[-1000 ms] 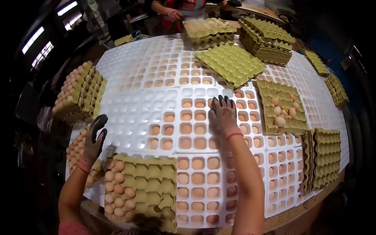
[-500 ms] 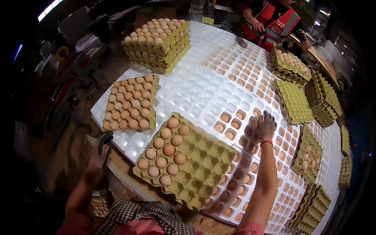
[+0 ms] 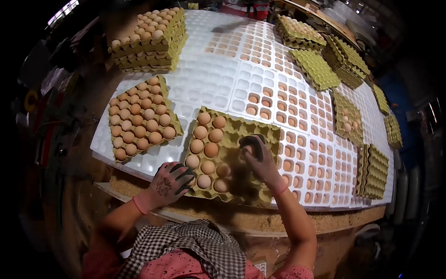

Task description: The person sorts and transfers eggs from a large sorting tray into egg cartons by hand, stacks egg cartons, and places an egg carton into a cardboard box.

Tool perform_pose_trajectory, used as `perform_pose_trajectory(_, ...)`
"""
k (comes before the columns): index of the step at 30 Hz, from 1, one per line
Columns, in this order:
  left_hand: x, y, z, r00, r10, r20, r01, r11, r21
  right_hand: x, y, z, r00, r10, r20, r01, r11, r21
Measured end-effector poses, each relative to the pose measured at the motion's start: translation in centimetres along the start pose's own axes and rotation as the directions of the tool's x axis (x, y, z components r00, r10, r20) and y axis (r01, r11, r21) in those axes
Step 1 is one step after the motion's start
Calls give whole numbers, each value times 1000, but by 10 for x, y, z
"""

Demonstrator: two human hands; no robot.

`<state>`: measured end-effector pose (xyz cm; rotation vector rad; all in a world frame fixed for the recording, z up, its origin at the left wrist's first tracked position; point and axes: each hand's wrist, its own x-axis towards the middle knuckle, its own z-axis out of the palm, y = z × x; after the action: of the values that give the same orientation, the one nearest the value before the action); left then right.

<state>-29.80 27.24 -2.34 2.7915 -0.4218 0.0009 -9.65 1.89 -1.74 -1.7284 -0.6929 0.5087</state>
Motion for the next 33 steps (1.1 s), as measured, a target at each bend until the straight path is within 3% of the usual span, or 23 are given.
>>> perform_pose_trajectory(1,2,-2,-4,999,33,2,-33,999,-9,-3,-6,5,994,-73,75,93,945,-313)
perform_pose_trajectory(2,7,-3,-11,985,-10,-170,-28,975,-219,-5,-12,13,979,-111,168,190,787,-587)
perform_pose_trajectory(3,11,-5,-15,944,-92,-317,-54,904,-424,-11,-18,28,971,16,238,176,626,-760)
perform_pose_trajectory(4,19,-14,-12,903,-265,-337,-57,706,-706,-13,-20,42,940,225,257,132,455,-881)
perform_pose_trajectory(6,39,-27,-23,939,-245,-239,-32,632,-775,-7,-8,42,904,367,219,34,449,-893)
perform_pose_trajectory(7,49,-24,-31,940,-138,-311,-62,829,-556,-10,-12,37,931,329,156,-86,614,-785)
perform_pose_trajectory(8,59,-21,-36,993,-72,-94,17,875,-485,-16,-15,30,950,301,80,-185,754,-630)
perform_pose_trajectory(10,76,-12,-35,984,176,-28,-178,973,-147,-30,-2,20,995,74,-60,-75,997,-13)
perform_pose_trajectory(11,83,-13,-24,966,241,91,-242,970,-2,-36,2,14,998,64,24,-57,971,-234)
perform_pose_trajectory(12,90,-13,-9,938,283,200,-308,945,107,-34,-22,13,992,70,108,-15,896,-443)
perform_pose_trajectory(13,93,-10,-2,920,308,242,-357,914,193,-33,-50,24,954,154,256,84,685,-723)
perform_pose_trajectory(15,99,-3,1,893,334,303,-415,871,262,-53,15,51,930,-7,368,367,108,-924)
perform_pose_trajectory(16,102,0,-1,883,341,324,-426,872,243,-61,31,71,947,-46,319,322,119,-939)
perform_pose_trajectory(18,110,2,-4,870,287,402,-390,899,202,-48,3,54,928,69,365,303,428,-851)
perform_pose_trajectory(21,125,-4,-30,843,255,474,-373,912,171,-23,-27,-7,947,122,296,93,780,-618)
perform_pose_trajectory(23,142,-19,-52,840,176,513,-68,973,-222,12,-1,-64,994,92,66,-57,912,-407)
perform_pose_trajectory(24,153,-30,-54,844,178,506,-83,975,-205,36,11,-98,996,7,-84,-46,879,-474)
perform_pose_trajectory(26,175,-54,-55,871,96,483,241,772,-588,88,25,-157,908,-17,-418,-207,851,-483)
perform_pose_trajectory(27,189,-66,-58,872,66,486,299,714,-634,118,69,-196,852,-40,-523,-247,849,-467)
perform_pose_trajectory(28,201,-75,-58,877,69,476,284,724,-628,139,78,-221,816,-63,-575,-325,773,-545)
perform_pose_trajectory(30,221,-91,-54,928,10,373,344,364,-866,178,101,-257,746,-74,-662,-429,707,-562)
perform_pose_trajectory(32,242,-104,-57,901,-37,433,430,223,-875,204,120,-275,711,-25,-703,-521,653,-549)
perform_pose_trajectory(33,252,-102,-67,879,-88,469,477,147,-867,217,124,-283,711,64,-700,-618,533,-578)
